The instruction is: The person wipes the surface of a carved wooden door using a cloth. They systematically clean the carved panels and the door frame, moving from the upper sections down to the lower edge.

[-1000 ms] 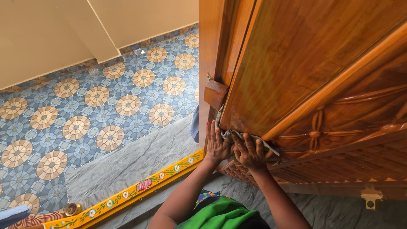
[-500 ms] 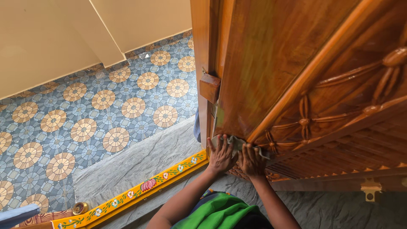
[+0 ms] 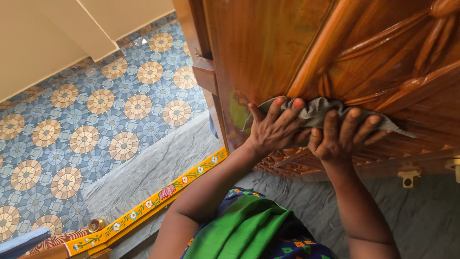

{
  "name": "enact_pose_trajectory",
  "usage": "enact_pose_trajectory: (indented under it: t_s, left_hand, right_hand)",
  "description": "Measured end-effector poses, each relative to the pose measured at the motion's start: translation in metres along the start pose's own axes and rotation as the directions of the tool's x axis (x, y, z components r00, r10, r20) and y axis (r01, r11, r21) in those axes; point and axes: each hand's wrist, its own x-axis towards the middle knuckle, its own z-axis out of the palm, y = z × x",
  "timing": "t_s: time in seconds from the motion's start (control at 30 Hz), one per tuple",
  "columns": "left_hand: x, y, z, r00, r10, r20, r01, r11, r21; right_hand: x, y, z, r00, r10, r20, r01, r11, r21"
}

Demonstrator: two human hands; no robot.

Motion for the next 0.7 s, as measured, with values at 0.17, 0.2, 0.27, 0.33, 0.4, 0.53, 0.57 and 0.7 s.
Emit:
enact_pose_trajectory:
  t_s: [0.17, 0.2, 0.27, 0.33, 0.4, 0.53, 0.57, 0.7]
  left_hand:
    - [-0.024, 0.004, 0.016, 0.997, 0.021, 0.07, -0.024, 0.999, 0.044]
    - [-0.034, 0.007, 0.02, 0.996, 0.013, 0.083, -0.016, 0.999, 0.046]
    - [-0.053, 0.009, 0.03, 0.996, -0.001, 0.09, -0.002, 0.999, 0.039]
    - [-0.073, 0.013, 0.04, 0.995, -0.019, 0.099, 0.017, 1.0, 0.023]
    - [-0.094, 0.016, 0.049, 0.993, -0.034, 0.115, 0.034, 0.999, 0.001]
    - [-0.136, 0.014, 0.06, 0.987, -0.022, 0.158, 0.023, 1.0, -0.007]
    - [-0.148, 0.012, 0.064, 0.987, -0.014, 0.159, 0.015, 1.0, -0.003]
    - [-0.197, 0.011, 0.076, 0.981, -0.007, 0.195, 0.012, 1.0, -0.026]
  right_hand:
    - [0.003, 0.008, 0.007, 0.968, -0.25, 0.0, 0.249, 0.963, -0.102]
    - [-0.002, 0.01, 0.009, 0.953, -0.303, -0.003, 0.299, 0.944, -0.137]
    - [-0.013, 0.016, 0.018, 0.912, -0.409, -0.004, 0.399, 0.893, -0.208]
    - [-0.031, 0.014, 0.027, 0.912, -0.41, 0.008, 0.404, 0.893, -0.198]
    - [-0.052, 0.003, 0.037, 0.927, -0.375, 0.018, 0.373, 0.915, -0.153]
    - [-0.097, -0.027, 0.06, 0.954, -0.297, 0.032, 0.299, 0.951, -0.076]
    - [-0.108, -0.033, 0.065, 0.957, -0.289, 0.034, 0.291, 0.954, -0.077]
    - [-0.153, -0.054, 0.079, 0.959, -0.269, 0.085, 0.269, 0.963, 0.011]
